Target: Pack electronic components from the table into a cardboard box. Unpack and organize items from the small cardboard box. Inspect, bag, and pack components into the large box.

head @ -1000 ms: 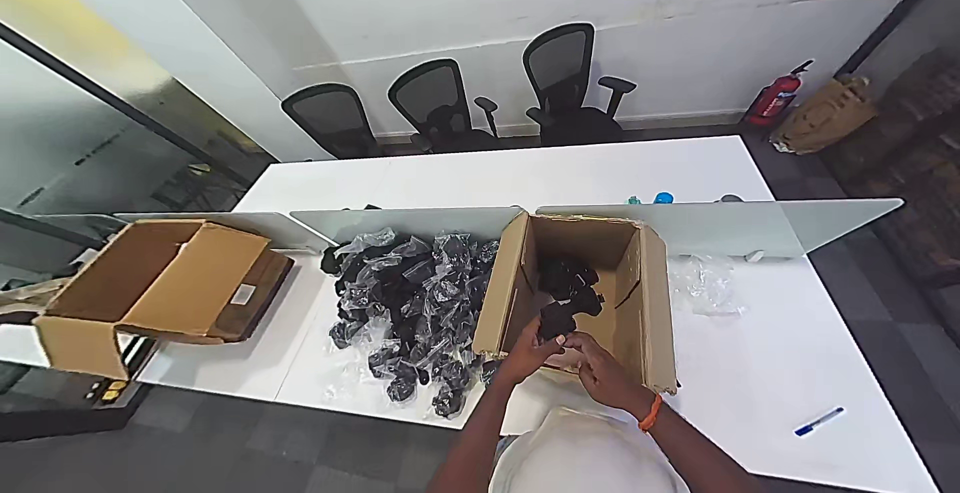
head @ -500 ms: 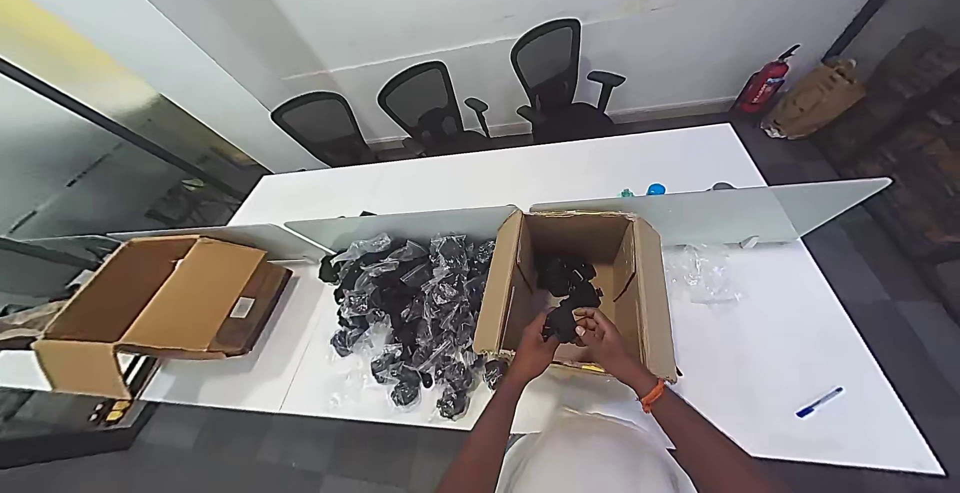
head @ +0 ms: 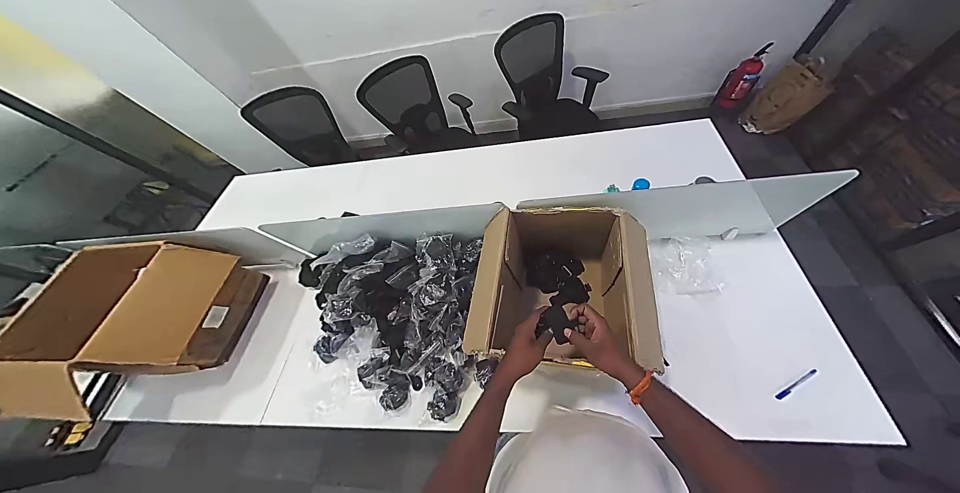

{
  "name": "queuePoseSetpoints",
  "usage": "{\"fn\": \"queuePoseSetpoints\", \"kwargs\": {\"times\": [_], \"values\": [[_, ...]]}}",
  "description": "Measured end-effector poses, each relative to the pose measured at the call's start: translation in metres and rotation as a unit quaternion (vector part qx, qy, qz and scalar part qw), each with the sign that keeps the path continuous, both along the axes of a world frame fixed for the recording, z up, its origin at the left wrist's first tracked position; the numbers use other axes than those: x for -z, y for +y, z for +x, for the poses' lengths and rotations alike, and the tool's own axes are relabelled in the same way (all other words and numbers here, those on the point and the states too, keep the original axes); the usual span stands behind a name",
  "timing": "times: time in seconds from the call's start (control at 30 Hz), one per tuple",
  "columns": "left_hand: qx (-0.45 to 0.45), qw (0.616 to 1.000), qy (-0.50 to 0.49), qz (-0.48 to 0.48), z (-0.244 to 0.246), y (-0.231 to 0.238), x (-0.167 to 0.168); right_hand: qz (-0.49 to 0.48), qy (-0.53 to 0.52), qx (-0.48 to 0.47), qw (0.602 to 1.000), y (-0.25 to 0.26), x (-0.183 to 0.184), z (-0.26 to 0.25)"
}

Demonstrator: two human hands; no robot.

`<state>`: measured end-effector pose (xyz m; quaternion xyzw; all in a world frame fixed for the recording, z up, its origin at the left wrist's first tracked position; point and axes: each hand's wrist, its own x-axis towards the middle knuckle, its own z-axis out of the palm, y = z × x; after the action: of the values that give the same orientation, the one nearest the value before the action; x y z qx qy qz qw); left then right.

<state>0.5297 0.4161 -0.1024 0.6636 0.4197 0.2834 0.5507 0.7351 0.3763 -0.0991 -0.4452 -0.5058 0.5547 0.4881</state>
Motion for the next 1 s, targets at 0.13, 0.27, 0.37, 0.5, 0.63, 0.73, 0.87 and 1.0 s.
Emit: {"fn": "queuePoseSetpoints", "kwargs": {"times": [0.13, 0.27, 0.37, 0.5, 0.63, 0.73, 0.87, 1.0], "values": [[-0.005, 1.000, -0.014, 0.015, 0.001, -0.003, 0.000, -0.028, -0.025, 0.008, 0.999, 0.002, 0.002, -0.001], [0.002, 0.999, -0.038, 0.011, -0.002, -0.003, -0.002, -0.064, -0.092, -0.001, 0.994, 0.005, 0.004, -0.004], [0.034, 0.998, -0.057, -0.001, -0.007, -0.004, -0.007, -0.064, -0.163, 0.025, 0.984, 0.003, 0.006, -0.007], [0.038, 0.998, -0.051, -0.010, -0.003, -0.006, -0.007, -0.054, -0.226, 0.059, 0.971, -0.001, 0.004, -0.009], [-0.039, 0.998, 0.021, 0.044, 0.003, -0.011, -0.004, -0.001, -0.277, 0.119, 0.954, -0.004, 0.005, -0.011], [-0.025, 0.997, 0.044, 0.063, 0.005, -0.012, -0.001, 0.072, -0.311, 0.075, 0.945, -0.006, 0.005, -0.008], [0.019, 0.992, 0.053, 0.114, 0.004, -0.014, 0.003, 0.094, -0.383, -0.037, 0.918, -0.006, 0.005, -0.004], [-0.016, 0.990, -0.016, 0.141, 0.003, -0.017, 0.006, 0.049, -0.360, 0.007, 0.932, -0.005, 0.002, -0.001]]}}
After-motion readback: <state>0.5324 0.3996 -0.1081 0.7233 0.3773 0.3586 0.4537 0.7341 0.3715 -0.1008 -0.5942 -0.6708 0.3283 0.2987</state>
